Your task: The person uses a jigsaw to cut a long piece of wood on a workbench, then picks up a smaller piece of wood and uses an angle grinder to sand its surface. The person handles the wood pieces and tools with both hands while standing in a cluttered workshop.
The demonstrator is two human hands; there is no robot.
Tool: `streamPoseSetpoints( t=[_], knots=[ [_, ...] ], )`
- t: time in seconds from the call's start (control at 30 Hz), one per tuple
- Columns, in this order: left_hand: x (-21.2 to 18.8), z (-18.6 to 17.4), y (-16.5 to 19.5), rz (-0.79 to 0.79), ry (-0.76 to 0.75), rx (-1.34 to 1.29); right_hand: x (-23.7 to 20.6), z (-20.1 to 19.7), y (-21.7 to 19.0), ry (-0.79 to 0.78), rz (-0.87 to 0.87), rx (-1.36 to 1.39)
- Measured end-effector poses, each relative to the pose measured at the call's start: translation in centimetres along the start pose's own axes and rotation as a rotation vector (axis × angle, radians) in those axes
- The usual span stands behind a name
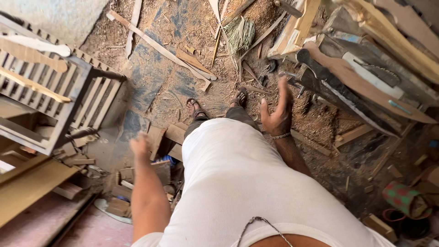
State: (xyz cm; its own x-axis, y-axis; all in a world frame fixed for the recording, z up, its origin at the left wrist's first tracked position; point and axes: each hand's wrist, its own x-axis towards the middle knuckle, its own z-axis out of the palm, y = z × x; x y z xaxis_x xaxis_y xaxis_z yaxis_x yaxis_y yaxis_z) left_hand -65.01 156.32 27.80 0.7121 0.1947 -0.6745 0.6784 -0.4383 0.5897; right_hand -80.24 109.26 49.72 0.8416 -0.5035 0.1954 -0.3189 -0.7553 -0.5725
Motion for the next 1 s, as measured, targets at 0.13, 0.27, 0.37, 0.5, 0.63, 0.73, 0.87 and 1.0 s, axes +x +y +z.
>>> streamPoseSetpoints(
  t=[0.13,0.27,0.37,0.5,0.63,0.73,0.87,1.0],
  knots=[
    [-4.4,3.3,-3.4,-0.188,-0.051,0.466,2.0,-0.8,-1.2,0.157,0.014,0.165],
    [-8.6,6.8,-2.9,-0.49,-0.079,0.02,3.8,-1.7,-0.7,0.209,-0.14,-0.07],
    [-9.5,8.5,-1.6,-0.425,-0.081,0.034,4.5,-1.3,1.7,0.168,-0.089,-0.032],
    [-8.3,9.7,0.2,-0.3,0.029,0.24,6.8,-0.5,9.3,0.063,0.134,0.067],
    [-7.3,10.5,1.3,-0.247,0.038,-0.143,13.3,1.2,19.4,-0.002,0.394,0.027],
    [-7.8,11.4,1.8,-0.125,0.033,-0.242,18.8,2.8,24.2,-0.053,0.527,-0.073],
    [-10.2,13.3,0.7,-0.149,0.034,-0.276,23.8,2.9,25.9,-0.081,0.805,0.054],
    [-14.4,15.5,-2.0,-0.323,0.063,-0.221,25.6,2.3,25.2,-0.103,0.963,0.349]
  ],
)
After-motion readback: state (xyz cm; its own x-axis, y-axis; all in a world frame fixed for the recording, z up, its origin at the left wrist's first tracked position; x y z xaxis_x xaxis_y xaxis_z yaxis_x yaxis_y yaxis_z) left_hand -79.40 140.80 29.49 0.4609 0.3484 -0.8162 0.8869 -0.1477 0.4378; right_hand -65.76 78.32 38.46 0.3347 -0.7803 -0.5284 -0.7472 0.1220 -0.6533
